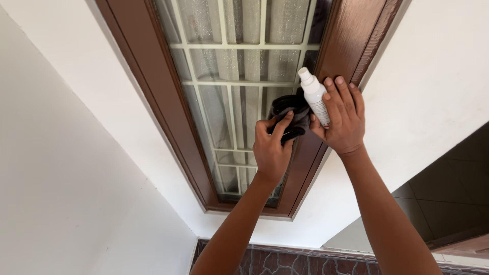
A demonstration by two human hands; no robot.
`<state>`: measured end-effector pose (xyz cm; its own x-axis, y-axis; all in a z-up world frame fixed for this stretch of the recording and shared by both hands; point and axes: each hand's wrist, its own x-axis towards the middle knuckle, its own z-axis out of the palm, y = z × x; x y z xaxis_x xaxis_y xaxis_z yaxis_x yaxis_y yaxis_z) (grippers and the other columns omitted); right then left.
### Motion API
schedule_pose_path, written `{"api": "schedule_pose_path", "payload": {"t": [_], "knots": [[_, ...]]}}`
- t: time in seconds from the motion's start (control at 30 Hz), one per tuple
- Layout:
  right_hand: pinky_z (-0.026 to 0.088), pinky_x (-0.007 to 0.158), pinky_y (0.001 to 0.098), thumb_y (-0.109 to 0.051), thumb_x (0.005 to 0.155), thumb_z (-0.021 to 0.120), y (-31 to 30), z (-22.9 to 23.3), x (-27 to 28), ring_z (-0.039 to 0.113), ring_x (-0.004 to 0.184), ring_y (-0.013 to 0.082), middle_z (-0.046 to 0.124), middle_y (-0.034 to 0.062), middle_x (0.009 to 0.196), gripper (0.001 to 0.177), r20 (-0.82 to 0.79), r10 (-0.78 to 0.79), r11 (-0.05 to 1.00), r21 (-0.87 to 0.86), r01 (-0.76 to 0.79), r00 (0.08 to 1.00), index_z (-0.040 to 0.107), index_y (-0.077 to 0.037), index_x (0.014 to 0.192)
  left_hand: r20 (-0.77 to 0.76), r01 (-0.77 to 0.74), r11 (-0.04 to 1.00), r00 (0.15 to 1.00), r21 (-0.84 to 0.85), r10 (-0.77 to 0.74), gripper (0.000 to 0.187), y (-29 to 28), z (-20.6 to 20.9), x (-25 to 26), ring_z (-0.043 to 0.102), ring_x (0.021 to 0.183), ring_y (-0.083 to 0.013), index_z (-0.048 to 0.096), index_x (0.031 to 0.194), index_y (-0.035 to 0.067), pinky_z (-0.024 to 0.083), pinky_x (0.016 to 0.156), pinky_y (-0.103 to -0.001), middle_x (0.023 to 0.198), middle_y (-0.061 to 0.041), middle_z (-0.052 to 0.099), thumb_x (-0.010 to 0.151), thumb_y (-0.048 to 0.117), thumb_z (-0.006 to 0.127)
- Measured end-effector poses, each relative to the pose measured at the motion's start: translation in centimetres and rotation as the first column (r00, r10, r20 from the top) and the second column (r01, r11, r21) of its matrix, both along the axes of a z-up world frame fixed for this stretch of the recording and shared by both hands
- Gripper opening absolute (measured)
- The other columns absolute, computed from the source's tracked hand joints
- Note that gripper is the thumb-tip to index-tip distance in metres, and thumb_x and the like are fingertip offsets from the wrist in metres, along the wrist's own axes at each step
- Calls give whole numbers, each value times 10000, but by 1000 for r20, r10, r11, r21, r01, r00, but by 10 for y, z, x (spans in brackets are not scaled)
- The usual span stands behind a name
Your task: The person cleans a vertical window with a brown frame and a white grid pattern. They spray a cleaning solution from a white bottle onto the glass and wipe the surface with a dark cloth, working methodically across the panes.
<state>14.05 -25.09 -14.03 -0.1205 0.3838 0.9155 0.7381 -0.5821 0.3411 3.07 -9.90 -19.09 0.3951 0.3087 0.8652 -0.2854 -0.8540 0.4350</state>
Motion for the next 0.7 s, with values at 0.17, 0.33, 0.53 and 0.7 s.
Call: {"api": "schedule_pose_path", "payload": {"t": [0.17,0.33,0.53,0.7], "knots": [[402,1202,524,-277,1083,574,1,-3,2,522,1428,335,618,194,1466,402,11,-15,1000,7,15,1000,471,-18,1373,-24,-77,996,997,36,77,574,30,-25,-12,612,1002,-240,678,1297,196,616,799,-321,1120,-111,524,767,49,845],[404,1217,522,-296,1104,552,2,-5,4,526,1436,327,622,190,1469,416,37,-5,1000,24,4,999,445,-13,1389,-6,-240,959,970,-150,242,373,91,-30,-34,617,1061,-221,673,1188,109,650,838,-317,1154,-92,517,836,62,789],[387,1203,529,-290,1073,548,2,-7,5,521,1420,366,602,228,1459,530,-5,67,992,110,-66,998,365,-5,1479,46,-320,899,936,-300,348,374,131,22,-52,545,951,-215,667,1288,86,521,840,-389,1072,-76,455,950,196,780],[354,1237,532,-263,1117,574,2,-13,9,482,1465,384,570,218,1514,495,-9,57,986,159,-55,998,355,-33,1496,141,-351,904,910,-245,391,380,102,28,-25,532,989,-209,656,1287,130,538,865,-387,1076,-82,448,953,217,815]]}}
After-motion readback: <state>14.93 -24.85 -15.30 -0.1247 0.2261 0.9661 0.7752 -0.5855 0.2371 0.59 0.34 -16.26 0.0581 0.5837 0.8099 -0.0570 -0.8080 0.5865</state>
